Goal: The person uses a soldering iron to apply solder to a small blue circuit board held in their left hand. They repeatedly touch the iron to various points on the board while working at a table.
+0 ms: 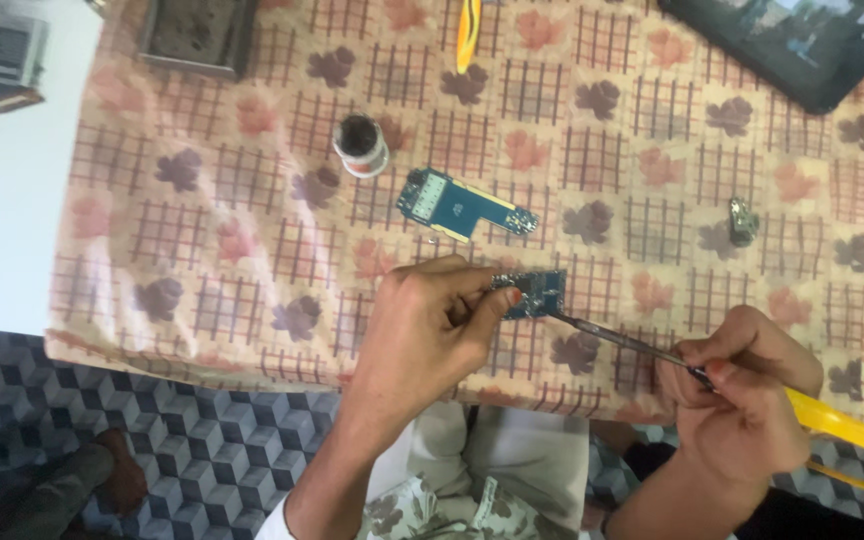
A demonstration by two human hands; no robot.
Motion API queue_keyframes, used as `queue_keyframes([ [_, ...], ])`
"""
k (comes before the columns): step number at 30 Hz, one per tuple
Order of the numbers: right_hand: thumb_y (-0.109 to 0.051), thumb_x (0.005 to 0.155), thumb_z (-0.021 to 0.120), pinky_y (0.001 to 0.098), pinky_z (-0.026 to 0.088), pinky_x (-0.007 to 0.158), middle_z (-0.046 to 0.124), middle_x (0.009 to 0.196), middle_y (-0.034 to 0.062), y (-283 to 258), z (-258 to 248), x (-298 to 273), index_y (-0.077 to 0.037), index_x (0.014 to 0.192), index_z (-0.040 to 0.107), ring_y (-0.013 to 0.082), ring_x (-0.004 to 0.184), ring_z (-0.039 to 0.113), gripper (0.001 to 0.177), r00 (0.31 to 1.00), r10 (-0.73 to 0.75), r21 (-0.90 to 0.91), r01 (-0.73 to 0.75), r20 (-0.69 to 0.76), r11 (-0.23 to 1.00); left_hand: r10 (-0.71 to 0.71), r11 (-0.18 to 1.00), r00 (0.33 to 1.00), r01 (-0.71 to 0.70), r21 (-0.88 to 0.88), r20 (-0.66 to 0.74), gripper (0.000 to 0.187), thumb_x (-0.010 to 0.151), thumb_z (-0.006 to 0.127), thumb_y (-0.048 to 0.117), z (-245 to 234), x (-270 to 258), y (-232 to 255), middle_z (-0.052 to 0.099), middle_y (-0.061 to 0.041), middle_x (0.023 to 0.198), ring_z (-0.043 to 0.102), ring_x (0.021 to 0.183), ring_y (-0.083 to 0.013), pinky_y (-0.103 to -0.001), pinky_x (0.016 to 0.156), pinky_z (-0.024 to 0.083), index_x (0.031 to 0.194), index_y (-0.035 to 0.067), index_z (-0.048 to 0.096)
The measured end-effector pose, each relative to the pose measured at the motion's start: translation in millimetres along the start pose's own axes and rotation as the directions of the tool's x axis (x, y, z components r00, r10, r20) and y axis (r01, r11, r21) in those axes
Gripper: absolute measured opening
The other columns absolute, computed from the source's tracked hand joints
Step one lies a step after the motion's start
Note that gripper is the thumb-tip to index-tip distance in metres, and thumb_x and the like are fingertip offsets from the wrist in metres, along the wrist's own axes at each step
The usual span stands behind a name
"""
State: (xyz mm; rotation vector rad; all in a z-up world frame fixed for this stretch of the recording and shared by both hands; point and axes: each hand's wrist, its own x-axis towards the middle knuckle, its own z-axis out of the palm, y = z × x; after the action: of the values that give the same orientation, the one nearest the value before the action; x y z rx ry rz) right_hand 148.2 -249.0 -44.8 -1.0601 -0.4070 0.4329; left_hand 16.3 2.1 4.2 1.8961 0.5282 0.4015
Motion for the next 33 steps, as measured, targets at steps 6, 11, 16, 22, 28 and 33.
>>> queue_keyframes([
  [6,-0.003,0.079,0.042,0.0284,0.023,0.050,0.041,0.054,0.0082,-0.1,-3.9,2.1,0.014,0.078,0.047,0.0066,0.046,0.025,0.018,0.997,0.070,-0.088,-0.068,0.012,0.994,0.036,0.999,0.999,-0.036,0.004,-0.005,0.015,0.086,0.077,0.012,-3.4,-5.1,-1.9,0.071,-0.012,0.074,0.064,0.052,-0.0182,-0.033,0.050,0.049,0.093,-0.001,0.078],
  [11,-0.001,0.082,0.043,0.0276,0.024,0.049,0.039,0.055,0.0080,0.1,-11.6,-1.6,0.015,0.082,0.045,0.0062,0.046,0.025,0.017,0.996,0.088,-0.112,-0.087,0.008,0.990,0.059,0.998,0.998,-0.059,0.000,-0.013,0.015,0.086,0.075,0.013,-5.5,-11.7,0.7,0.069,-0.012,0.074,0.064,0.053,-0.0191,-0.033,0.051,0.049,0.093,0.000,0.079],
  [16,0.001,0.082,0.041,0.0277,0.022,0.050,0.037,0.053,0.0072,3.6,-11.8,-4.1,0.016,0.083,0.048,0.0053,0.044,0.023,0.016,0.996,0.074,-0.146,-0.079,-0.041,0.986,0.054,0.998,0.998,-0.055,-0.022,-0.042,0.017,0.085,0.077,0.013,-2.4,-12.8,0.5,0.070,-0.012,0.074,0.066,0.054,-0.0189,-0.032,0.051,0.050,0.096,0.000,0.078],
  [22,-0.001,0.085,0.041,0.0277,0.025,0.050,0.038,0.054,0.0032,3.4,-6.4,-5.5,0.017,0.085,0.052,0.0040,0.046,0.025,0.021,0.998,0.000,-0.163,0.009,0.060,0.987,0.050,0.998,0.997,-0.051,-0.027,-0.055,0.016,0.085,0.079,0.012,-1.1,-12.1,2.6,0.070,-0.011,0.073,0.066,0.054,-0.0174,-0.031,0.051,0.050,0.094,-0.001,0.078],
  [28,0.000,0.082,0.042,0.0269,0.025,0.048,0.040,0.054,0.0037,0.0,1.3,-3.6,0.016,0.086,0.052,0.0063,0.050,0.027,0.020,0.999,-0.030,0.056,0.032,-0.034,0.998,-0.005,1.000,0.999,0.005,0.002,-0.046,0.016,0.083,0.080,0.012,-1.7,-8.2,5.7,0.068,-0.009,0.067,0.060,0.049,-0.0162,-0.032,0.047,0.044,0.092,-0.001,0.078],
  [33,-0.001,0.083,0.040,0.0275,0.024,0.049,0.041,0.058,0.0062,-1.1,3.9,-4.0,0.014,0.086,0.049,0.0070,0.049,0.027,0.018,0.999,0.015,-0.097,-0.010,0.052,0.995,0.041,0.999,0.998,-0.040,0.014,-0.057,0.015,0.085,0.079,0.011,-1.4,-9.2,3.2,0.067,-0.010,0.067,0.056,0.048,-0.0156,-0.033,0.046,0.042,0.094,-0.001,0.078],
])
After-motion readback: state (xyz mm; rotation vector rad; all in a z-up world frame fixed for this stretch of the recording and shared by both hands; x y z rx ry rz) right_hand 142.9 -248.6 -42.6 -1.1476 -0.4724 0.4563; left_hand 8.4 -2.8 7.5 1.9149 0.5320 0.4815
